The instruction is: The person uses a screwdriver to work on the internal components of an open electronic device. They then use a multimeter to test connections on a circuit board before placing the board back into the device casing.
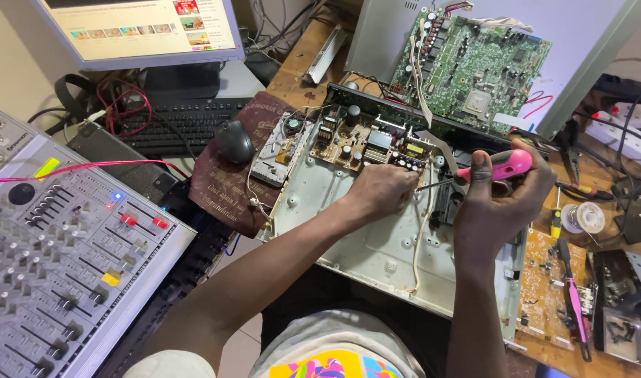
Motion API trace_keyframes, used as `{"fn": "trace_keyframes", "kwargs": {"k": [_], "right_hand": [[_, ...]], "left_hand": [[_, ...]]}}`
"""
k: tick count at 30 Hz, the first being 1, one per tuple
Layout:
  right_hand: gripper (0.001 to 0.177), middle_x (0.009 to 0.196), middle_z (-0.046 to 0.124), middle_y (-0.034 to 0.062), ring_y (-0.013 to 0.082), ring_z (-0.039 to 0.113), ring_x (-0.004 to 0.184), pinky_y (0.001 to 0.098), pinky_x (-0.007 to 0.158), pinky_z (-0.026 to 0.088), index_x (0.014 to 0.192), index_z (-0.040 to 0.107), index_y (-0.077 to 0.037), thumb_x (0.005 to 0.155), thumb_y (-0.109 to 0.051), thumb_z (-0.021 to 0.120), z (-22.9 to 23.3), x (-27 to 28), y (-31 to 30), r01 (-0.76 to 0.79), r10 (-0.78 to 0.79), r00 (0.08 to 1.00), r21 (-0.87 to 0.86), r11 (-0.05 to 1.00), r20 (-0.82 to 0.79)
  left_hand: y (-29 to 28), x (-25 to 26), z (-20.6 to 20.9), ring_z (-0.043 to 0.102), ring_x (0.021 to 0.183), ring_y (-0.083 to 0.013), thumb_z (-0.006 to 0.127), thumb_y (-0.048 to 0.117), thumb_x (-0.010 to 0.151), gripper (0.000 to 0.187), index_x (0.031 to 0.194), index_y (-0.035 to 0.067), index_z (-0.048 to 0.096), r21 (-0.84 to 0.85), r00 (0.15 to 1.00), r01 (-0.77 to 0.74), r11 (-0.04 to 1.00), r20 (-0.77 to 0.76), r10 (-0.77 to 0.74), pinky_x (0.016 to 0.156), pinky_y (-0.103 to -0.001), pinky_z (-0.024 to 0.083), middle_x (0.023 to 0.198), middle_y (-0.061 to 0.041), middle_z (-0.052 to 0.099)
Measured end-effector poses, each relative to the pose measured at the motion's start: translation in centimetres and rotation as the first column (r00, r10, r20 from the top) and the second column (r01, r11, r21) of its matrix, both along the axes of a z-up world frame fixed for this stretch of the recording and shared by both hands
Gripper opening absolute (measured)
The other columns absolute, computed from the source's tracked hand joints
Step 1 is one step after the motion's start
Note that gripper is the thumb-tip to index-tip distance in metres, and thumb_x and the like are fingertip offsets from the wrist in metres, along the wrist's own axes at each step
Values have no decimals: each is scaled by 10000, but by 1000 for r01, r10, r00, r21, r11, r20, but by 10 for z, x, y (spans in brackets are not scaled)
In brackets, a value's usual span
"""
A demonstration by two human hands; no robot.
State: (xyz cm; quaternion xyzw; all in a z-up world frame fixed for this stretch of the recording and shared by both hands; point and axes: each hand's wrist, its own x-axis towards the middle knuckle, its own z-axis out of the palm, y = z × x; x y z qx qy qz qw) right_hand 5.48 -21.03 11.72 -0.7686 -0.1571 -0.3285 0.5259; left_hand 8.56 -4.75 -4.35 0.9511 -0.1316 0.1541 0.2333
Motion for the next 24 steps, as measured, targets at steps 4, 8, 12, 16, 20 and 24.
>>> {"fn": "trace_keyframes", "kwargs": {"k": [4, 8, 12, 16, 20, 24], "right_hand": [[314, 1223, 579, 139, 270, 594, 1038, 417, 980, 472, 1316, 594, -31, 1089, -12, 810, -1, 0, -1, 3, -3, 1000, -13, 1000, 3], [366, 1218, 592, 170, 278, 603, 1014, 402, 876, 530, 1384, 604, 8, 1092, -15, 824, -3, 6, -4, -51, 48, 998, -100, 994, -33], [580, 1156, 607, 372, 532, 676, 1041, 663, 962, 595, 1585, 458, 111, 1089, 72, 757, 3, 13, -9, -431, 432, 901, -176, 885, -31], [630, 1195, 743, 288, 394, 755, 1094, 520, 978, 616, 1572, 547, 30, 1005, -18, 816, 18, 28, -15, -622, 602, 781, -125, 773, -166], [675, 1336, 705, 294, 319, 697, 1182, 503, 1016, 589, 1615, 485, 23, 993, 38, 746, 29, 42, -23, -730, 688, 666, -63, 680, -288], [688, 1444, 657, 291, 368, 625, 1262, 570, 1038, 527, 1626, 492, -4, 988, 3, 749, 42, 31, -18, -744, 692, 661, -133, 655, -289]], "left_hand": [[-1, -1, 4, 451, 420, -102, 531, 144, 1113, 317, 811, 132, 630, -5, 1000, 14, 1000, 25, -14, 344, -267, 383, 566, 34, 512], [-3, -4, 13, 511, 501, -132, 586, 144, 1055, 181, 878, 147, 625, 22, 1000, -6, 1000, 3, 6, 392, -287, 431, 642, 17, 568], [2, -26, 74, 782, 960, -329, 734, 88, 947, 276, 1222, 111, 726, -547, 974, 146, 824, -67, -217, 800, -429, 653, 1052, -152, 762], [0, -13, 59, 672, 1070, -138, 764, 92, 970, 161, 1125, 133, 749, -894, 939, 186, 407, 39, -343, 900, -352, 598, 1039, -53, 736], [-4, -23, 88, 654, 1047, -138, 656, -68, 1012, 230, 1192, 47, 740, -907, 926, 240, 346, 107, -362, 952, -342, 569, 997, -50, 706], [-11, -10, 80, 765, 933, -206, 793, -72, 888, 247, 1060, 103, 770, -774, 980, 190, 604, 113, -164, 912, -354, 592, 895, -70, 778]]}}
